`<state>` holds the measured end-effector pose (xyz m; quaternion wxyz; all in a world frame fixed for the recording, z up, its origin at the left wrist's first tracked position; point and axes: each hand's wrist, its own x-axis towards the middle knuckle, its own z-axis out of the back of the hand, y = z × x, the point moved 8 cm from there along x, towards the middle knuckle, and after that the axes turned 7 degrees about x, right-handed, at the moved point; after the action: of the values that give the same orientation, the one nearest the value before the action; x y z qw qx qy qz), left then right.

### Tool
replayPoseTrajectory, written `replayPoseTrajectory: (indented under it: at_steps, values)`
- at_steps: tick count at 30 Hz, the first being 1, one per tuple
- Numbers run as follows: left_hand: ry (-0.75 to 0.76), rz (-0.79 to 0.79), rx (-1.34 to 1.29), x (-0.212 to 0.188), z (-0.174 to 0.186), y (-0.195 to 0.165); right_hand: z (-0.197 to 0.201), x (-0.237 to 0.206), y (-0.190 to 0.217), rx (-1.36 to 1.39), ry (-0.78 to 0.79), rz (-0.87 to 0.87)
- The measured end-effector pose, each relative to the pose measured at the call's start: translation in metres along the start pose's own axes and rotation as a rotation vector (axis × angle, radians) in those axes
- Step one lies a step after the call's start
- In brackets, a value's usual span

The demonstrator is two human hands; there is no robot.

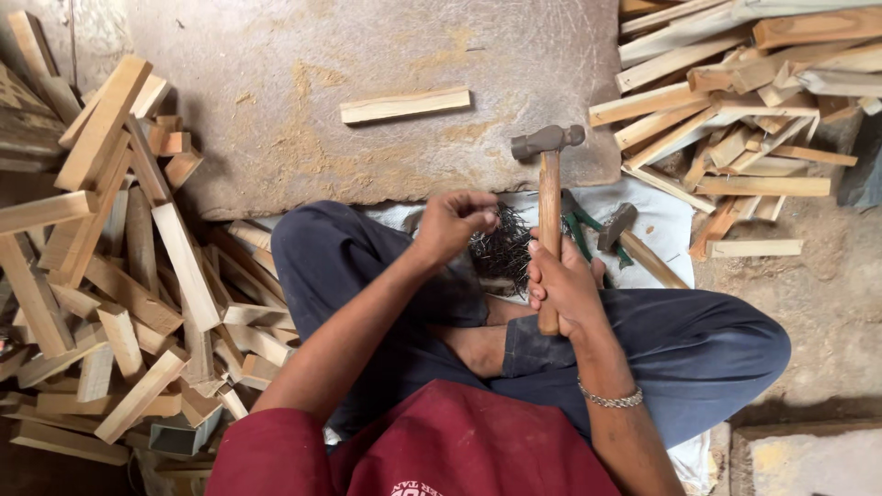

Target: The person sits cross-legged on the floor and repeatedly hammers nails into small wooden planks. They pick up a nail, position it on a plank, and strike it with a hammer, then move the finished piece aside and repeat the process.

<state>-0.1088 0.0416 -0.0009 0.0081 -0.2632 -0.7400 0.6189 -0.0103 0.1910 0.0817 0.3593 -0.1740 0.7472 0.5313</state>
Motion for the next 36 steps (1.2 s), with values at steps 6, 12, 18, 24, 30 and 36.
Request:
replayPoseTrajectory:
  at_steps: [6,12,18,24,30,36]
  values:
    - [-0.133,0.039,0.431,0.03,0.037,-0.035,0.007,0.006,-0.01,0.077,0.029,-0.016]
    - [-0.374,-0.374,0.802,0.081,0.07,-0.092,0.006,0.006,-0.011,0.142,0.046,-0.034]
    - [-0.411,-0.556,0.841,0.111,0.079,-0.091,0.005,0.004,-0.008,0.149,0.046,-0.043]
    - [-0.422,-0.536,0.932,0.121,0.084,-0.071,0.004,0.001,-0.007,0.145,0.035,-0.069]
    - [-0.417,-0.546,0.956,0.116,0.081,-0.076,0.001,0.001,-0.008,0.18,0.039,-0.078]
    - [-0.411,-0.591,0.966,0.109,0.074,-0.087,0.002,0.003,-0.01,0.168,0.033,-0.077]
